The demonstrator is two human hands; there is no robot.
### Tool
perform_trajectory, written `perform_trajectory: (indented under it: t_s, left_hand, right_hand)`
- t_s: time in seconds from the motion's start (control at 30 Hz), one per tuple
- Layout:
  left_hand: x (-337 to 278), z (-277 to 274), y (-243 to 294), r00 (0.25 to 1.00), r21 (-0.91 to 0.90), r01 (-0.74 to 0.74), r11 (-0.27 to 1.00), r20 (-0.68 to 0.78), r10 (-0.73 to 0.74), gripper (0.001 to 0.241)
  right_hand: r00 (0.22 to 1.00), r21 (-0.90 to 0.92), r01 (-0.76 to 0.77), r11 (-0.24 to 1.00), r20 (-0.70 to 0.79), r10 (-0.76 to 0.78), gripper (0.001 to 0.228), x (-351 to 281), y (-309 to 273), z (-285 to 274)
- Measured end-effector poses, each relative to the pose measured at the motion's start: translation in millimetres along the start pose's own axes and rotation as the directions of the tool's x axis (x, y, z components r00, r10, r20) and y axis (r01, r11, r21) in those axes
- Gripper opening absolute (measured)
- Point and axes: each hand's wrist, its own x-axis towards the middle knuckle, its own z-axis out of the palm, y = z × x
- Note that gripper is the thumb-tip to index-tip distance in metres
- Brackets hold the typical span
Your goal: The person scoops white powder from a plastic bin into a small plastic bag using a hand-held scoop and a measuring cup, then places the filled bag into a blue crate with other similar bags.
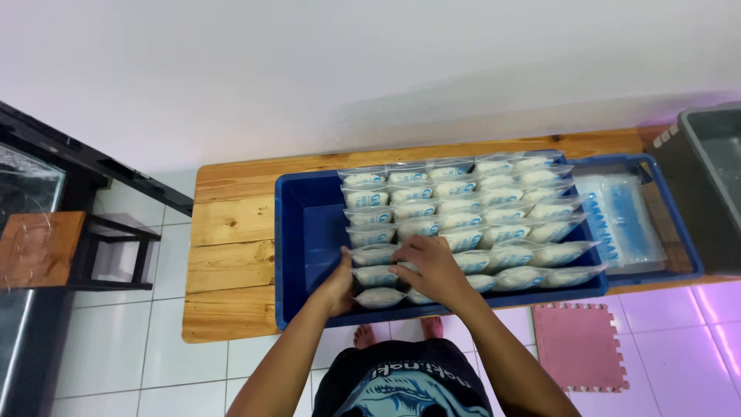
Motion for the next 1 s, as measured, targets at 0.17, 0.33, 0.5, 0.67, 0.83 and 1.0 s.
perform_trajectory:
  t_s: [0.17, 0.33, 0.5, 0.67, 0.83, 1.0]
  left_hand:
    - [92, -32, -33, 0.997, -0.054, 0.069, 0.996, 0.044, -0.066, 0.111]
    - [99, -36, -41, 0.991, -0.167, -0.005, 0.986, 0.130, 0.027, 0.099]
    - [59, -22, -25, 1.000, -0.124, -0.008, 0.992, 0.025, 0.011, 0.109]
    - [85, -45, -26, 0.982, 0.044, -0.109, 0.993, -0.151, 0.114, 0.105]
    - [76, -34, -42, 0.501, 0.321, -0.640, 0.698, -0.514, 0.696, 0.058]
    - [28, 69, -54, 0.113, 0.357, -0.917, 0.178, -0.195, 0.974, 0.056]
  right_hand:
    - [0.999, -0.003, 0.001, 1.000, -0.046, -0.001, 0.017, -1, -9, -7]
    - [0.999, 0.001, 0.008, 1.000, -0.053, -0.008, 0.015, 1, -6, 1]
    - [0.998, 0.032, -0.038, 0.999, -0.042, 0.039, 0.016, 3, -6, 2]
    - [0.978, 0.217, 0.007, 0.976, -0.204, 0.038, 0.017, -11, 0, -16]
    - [0.933, 0.277, -0.118, 0.954, -0.297, 0.202, 0.022, -45, 31, -31]
    - [0.907, 0.673, -0.136, 0.727, -0.210, 0.364, 0.044, -65, 39, -64]
